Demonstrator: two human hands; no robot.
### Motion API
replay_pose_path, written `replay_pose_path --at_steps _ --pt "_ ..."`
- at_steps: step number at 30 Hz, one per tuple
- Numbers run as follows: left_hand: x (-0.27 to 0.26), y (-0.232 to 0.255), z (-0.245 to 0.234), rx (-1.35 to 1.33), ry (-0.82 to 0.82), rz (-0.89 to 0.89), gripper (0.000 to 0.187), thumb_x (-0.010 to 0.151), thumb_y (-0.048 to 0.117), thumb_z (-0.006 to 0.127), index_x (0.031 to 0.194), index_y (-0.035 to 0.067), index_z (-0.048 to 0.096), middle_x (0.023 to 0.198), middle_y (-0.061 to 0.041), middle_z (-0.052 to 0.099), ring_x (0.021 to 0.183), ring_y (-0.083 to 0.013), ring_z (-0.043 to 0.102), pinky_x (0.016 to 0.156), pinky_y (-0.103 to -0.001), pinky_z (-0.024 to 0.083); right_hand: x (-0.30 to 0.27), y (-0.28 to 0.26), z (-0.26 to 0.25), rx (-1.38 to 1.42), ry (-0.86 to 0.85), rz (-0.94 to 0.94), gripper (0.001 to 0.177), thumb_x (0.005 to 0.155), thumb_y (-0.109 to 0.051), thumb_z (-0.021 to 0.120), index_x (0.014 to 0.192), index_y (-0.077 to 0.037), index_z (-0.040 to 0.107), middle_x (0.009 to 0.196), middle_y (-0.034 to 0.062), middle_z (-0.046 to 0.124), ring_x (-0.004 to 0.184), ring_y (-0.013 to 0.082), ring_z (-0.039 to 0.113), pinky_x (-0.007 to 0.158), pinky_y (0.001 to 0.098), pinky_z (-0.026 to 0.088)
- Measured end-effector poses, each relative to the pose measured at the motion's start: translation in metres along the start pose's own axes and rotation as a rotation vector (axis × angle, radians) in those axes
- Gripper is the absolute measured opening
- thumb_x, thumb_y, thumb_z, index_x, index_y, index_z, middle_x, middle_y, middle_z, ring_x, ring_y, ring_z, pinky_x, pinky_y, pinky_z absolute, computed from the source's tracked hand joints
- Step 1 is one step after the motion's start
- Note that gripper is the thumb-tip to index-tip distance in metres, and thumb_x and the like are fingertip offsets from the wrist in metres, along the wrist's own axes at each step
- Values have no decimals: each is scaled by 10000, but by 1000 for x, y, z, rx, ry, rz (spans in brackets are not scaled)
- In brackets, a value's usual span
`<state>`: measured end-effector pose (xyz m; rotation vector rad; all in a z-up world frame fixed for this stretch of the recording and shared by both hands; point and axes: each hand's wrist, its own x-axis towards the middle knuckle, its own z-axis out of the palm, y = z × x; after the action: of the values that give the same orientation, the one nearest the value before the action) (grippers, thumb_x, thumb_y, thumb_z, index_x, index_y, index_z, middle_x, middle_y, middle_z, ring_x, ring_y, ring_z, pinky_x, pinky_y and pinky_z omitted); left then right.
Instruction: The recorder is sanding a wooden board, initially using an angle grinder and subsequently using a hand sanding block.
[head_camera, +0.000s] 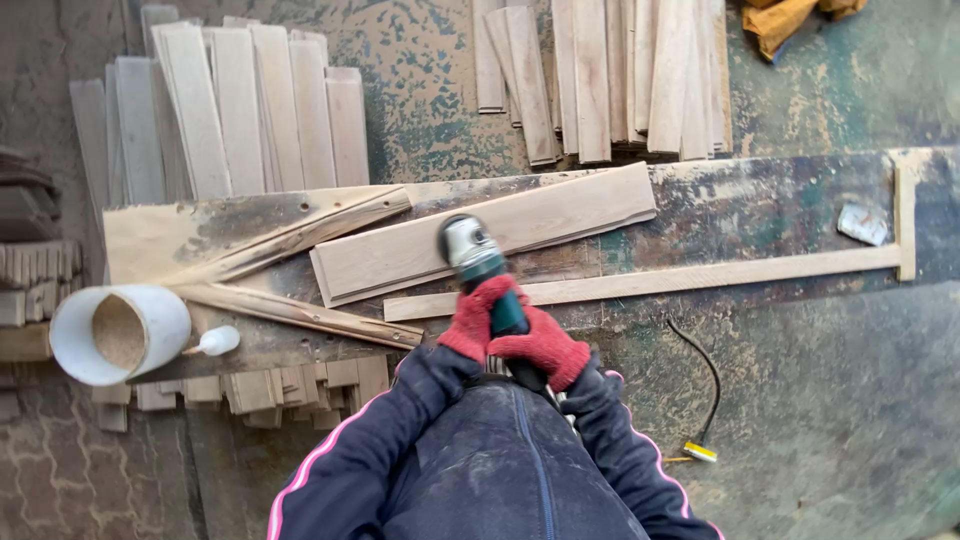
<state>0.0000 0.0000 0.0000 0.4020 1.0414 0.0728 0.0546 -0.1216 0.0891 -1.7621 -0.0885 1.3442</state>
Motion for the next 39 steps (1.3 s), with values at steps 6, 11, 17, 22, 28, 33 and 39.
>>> replay_pose_path --at_steps 6,11,17,22,28,33,39 --pt "-58 43 -16 -174 32 129 289 795 107 815 978 -48 654 814 -248 697 723 -390 735 669 -556 655 -17 -55 34 -129 -160 -48 748 506 -398 1002 1134 -86 743 972 187 720 969 328 692 848 409 548" --pt "-66 62 -13 -132 8 78 345 766 181 829 972 -58 689 844 -272 699 769 -417 739 681 -581 641 -29 -91 26 -152 -177 -70 816 491 -428 997 1178 -87 719 1021 198 726 1022 351 699 877 415 550" --pt "-23 37 19 -128 3 15 310 757 160 809 925 -72 693 817 -264 687 740 -384 721 685 -553 647 -4 -53 -9 -131 -126 -33 754 497 -456 995 1101 -96 722 948 160 725 967 317 707 839 393 556" --pt "10 -16 86 -144 -8 81 312 759 38 830 993 -70 653 793 -267 694 693 -413 722 674 -578 645 30 12 -79 -59 -49 -11 676 527 -476 1006 1047 -145 728 891 115 733 896 267 714 794 360 560" --pt "124 -113 143 126 -72 -53 275 713 144 878 890 12 713 730 -226 732 647 -380 760 567 -533 658 31 61 -186 95 137 9 565 572 -388 998 1010 -140 742 814 110 713 844 257 705 790 397 567" --pt "75 -167 267 158 -166 -220 233 697 83 876 851 14 715 661 -256 676 554 -386 724 477 -461 623 -21 81 -255 551 418 -14 434 569 -153 992 860 -34 693 657 175 642 627 278 667 563 374 554" --pt "-6 -191 332 584 -606 -209 390 703 107 939 982 -41 709 757 -255 712 681 -327 751 607 -416 638 -69 169 -288 1019 350 -275 650 654 48 774 1264 -73 582 1054 195 713 996 360 710 862 433 559"
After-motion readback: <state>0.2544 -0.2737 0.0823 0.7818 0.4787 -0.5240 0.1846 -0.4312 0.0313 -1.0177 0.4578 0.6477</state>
